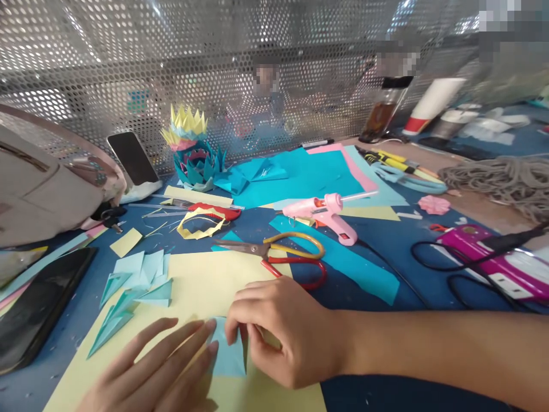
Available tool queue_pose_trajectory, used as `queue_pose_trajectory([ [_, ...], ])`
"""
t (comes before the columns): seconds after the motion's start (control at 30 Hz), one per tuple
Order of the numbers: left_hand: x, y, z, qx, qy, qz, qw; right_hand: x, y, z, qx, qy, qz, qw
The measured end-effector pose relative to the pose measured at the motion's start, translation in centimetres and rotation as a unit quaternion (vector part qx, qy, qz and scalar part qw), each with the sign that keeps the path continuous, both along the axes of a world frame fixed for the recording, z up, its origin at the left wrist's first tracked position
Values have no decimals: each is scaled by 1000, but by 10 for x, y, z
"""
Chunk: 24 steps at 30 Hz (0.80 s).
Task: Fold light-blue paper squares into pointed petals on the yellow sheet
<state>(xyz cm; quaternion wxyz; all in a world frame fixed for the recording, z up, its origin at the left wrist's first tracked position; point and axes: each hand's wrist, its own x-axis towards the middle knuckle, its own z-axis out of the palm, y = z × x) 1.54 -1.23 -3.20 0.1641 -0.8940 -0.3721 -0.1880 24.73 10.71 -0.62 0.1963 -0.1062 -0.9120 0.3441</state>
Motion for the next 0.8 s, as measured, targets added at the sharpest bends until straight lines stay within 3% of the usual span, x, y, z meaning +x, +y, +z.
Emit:
queue_pose_trajectory([
  [0.37, -5, 7, 12, -88, -33, -58, 994, 3, -1, -7, 40, 21, 21, 999],
  [0.5, -4, 9, 9, -52, -64, -80, 993, 2, 1, -4, 20, 8, 23, 999],
  [0.53, -4, 9, 9, -86, -23, -76, 993, 2, 1, -4, 12, -2, 24, 1000],
  [0.67, -3, 8, 10, -56, -50, -101, 992, -2, 0, -5, -9, -43, 14, 999],
  [0.8, -3, 4, 10, -79, -15, -95, 992, -5, 0, -5, -4, -71, 4, 997],
])
